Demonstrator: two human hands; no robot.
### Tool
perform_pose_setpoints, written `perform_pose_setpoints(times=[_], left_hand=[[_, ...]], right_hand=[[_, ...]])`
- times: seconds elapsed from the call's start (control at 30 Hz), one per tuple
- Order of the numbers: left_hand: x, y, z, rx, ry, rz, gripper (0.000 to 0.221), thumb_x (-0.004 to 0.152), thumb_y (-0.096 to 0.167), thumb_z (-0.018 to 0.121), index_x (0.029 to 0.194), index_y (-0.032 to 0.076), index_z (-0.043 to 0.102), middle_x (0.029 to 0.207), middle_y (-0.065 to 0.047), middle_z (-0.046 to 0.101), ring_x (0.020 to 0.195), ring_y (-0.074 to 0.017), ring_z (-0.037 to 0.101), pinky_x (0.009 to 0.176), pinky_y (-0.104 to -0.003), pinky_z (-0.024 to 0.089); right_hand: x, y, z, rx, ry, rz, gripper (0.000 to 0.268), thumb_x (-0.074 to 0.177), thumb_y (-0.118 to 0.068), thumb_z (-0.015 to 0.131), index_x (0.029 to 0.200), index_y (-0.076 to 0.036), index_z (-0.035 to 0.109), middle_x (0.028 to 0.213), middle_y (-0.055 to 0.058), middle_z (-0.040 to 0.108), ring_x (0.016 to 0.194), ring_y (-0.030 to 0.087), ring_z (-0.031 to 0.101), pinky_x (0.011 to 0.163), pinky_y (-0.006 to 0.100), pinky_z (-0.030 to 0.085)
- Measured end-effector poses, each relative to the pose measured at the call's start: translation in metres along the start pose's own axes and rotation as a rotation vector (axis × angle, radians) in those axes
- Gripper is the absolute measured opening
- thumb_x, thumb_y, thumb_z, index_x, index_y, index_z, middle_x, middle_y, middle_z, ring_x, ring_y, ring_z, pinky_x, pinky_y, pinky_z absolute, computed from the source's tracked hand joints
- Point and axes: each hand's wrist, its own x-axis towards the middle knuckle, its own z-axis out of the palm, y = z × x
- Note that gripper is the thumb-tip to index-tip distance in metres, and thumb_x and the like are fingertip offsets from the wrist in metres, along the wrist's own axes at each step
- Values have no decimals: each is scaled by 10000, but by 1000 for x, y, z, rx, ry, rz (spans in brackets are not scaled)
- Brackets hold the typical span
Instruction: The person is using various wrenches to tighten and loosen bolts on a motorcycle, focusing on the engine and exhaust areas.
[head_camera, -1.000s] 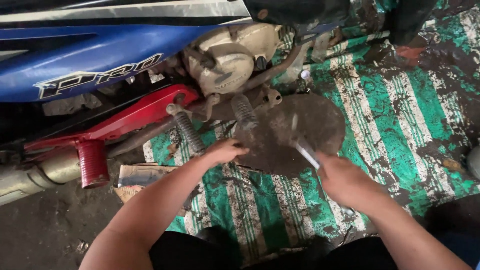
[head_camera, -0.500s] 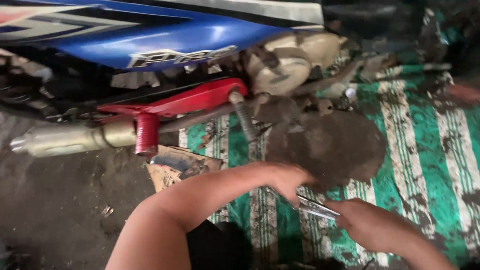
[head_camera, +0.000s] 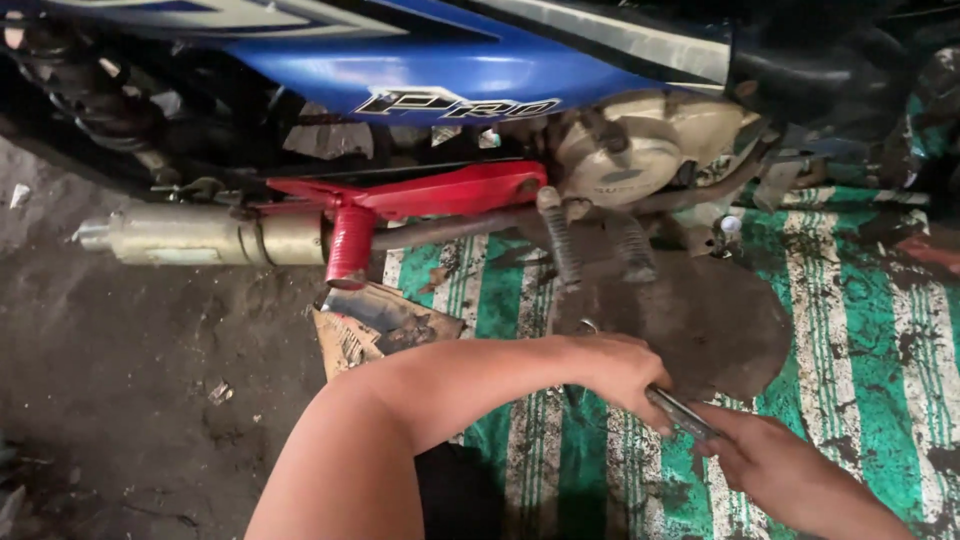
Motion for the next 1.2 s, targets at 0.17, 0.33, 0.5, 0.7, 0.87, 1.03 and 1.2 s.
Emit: perform_pose_setpoints(times=[0.17, 0.33, 0.5, 0.7, 0.87, 1.03, 1.2], left_hand=[[11, -10, 10, -47, -32, 62, 589, 865, 653, 669, 1109, 136, 812, 856, -32, 780, 747, -207, 704, 640, -385, 516], [16, -14, 12, -23, -72, 54, 670, 854, 698, 617, 1180, 141, 799, 971, -49, 807, 867, -226, 741, 706, -391, 539], [27, -28, 22, -47, -133, 80, 595, 942, 615, 613, 1282, 152, 767, 1061, -35, 788, 918, -194, 727, 749, -337, 565], [4, -14, 2, -48, -138, -32, 687, 856, 673, 648, 1260, 133, 782, 1123, -87, 795, 979, -272, 729, 766, -417, 529], [-15, 13, -14, -10, -96, -60, 913, 723, 814, 527, 1251, 109, 768, 1207, -147, 820, 1081, -341, 771, 802, -470, 586], [-11, 20, -12, 7, -65, 5, 743, 819, 733, 571, 1215, 134, 760, 1042, -161, 829, 999, -349, 794, 792, -483, 588], [-10, 18, -14, -49, -110, -49, 619, 940, 643, 594, 1264, 141, 755, 922, -118, 758, 807, -287, 728, 668, -442, 544]], right_hand=[[5, 8, 2, 12, -16, -21, 568, 1113, -370, 546, 1659, -522, 563, 1559, -113, 767, 1303, 213, 790, 1034, 434, 568], [5, 2, 2, -11, -88, 46, 706, 1064, -513, 627, 1715, -540, 354, 1788, -196, 419, 1603, 208, 571, 1310, 517, 544], [-5, -16, 0, 110, -157, 150, 767, 1064, -526, 641, 1725, -560, 255, 1792, -202, 360, 1648, 250, 507, 1436, 561, 482], [-12, -17, 3, 26, 11, 5, 666, 1029, -525, 698, 1671, -497, 524, 1677, -137, 659, 1482, 184, 706, 1134, 374, 578], [-17, -27, 0, 31, 14, 40, 716, 1028, -531, 754, 1685, -515, 471, 1763, -153, 485, 1582, 216, 562, 1228, 479, 537], [-18, -31, 1, 97, 19, -30, 755, 1008, -428, 827, 1686, -469, 497, 1731, -123, 555, 1488, 198, 692, 1156, 427, 585], [-18, -33, -2, 53, 15, -29, 784, 1016, -511, 798, 1711, -440, 441, 1745, -124, 535, 1545, 187, 622, 1185, 403, 562]])
